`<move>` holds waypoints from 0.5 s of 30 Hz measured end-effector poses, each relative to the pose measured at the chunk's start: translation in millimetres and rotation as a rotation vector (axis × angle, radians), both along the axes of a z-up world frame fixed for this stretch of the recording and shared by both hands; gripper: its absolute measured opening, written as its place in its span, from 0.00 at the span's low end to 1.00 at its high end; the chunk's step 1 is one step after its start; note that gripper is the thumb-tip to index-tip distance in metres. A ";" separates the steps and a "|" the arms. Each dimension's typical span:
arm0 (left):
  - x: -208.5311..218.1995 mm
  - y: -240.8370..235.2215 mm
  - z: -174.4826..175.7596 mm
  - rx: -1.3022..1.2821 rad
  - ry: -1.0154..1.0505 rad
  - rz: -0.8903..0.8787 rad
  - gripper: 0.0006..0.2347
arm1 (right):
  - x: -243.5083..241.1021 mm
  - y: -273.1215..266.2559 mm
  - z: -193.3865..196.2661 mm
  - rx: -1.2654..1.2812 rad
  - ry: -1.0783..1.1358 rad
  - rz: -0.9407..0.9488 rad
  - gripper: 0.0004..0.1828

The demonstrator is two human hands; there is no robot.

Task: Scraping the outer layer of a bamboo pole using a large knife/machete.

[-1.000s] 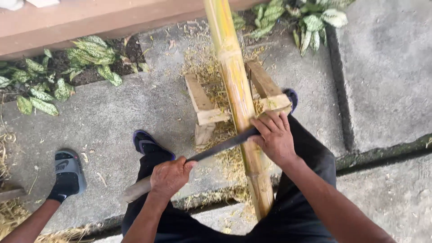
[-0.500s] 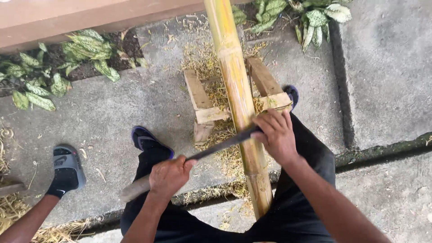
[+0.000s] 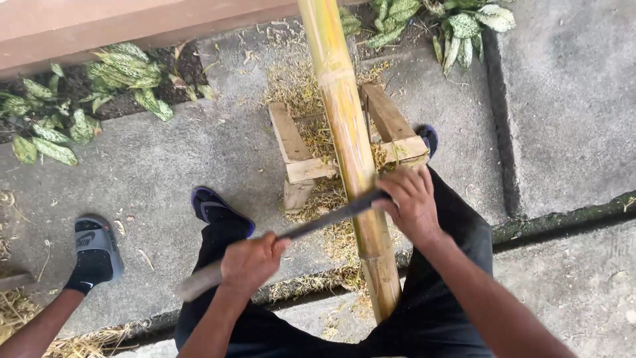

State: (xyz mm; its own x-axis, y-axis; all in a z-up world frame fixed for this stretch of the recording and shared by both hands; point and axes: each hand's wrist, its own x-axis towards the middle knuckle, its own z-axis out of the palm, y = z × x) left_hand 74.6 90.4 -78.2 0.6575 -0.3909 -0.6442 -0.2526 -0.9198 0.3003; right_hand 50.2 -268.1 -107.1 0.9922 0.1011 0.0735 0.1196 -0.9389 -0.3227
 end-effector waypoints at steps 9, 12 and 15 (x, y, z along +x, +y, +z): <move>4.9 -4.4 -12.6 0.071 -0.031 0.034 0.25 | 23.6 3.1 10.9 0.000 -0.074 0.055 0.24; -28.0 3.7 -18.1 0.008 0.002 0.015 0.24 | -39.0 11.6 9.6 0.011 -0.013 -0.049 0.23; -12.4 7.2 -25.1 -0.076 -0.139 0.089 0.23 | -1.6 13.7 18.1 0.041 -0.028 -0.020 0.23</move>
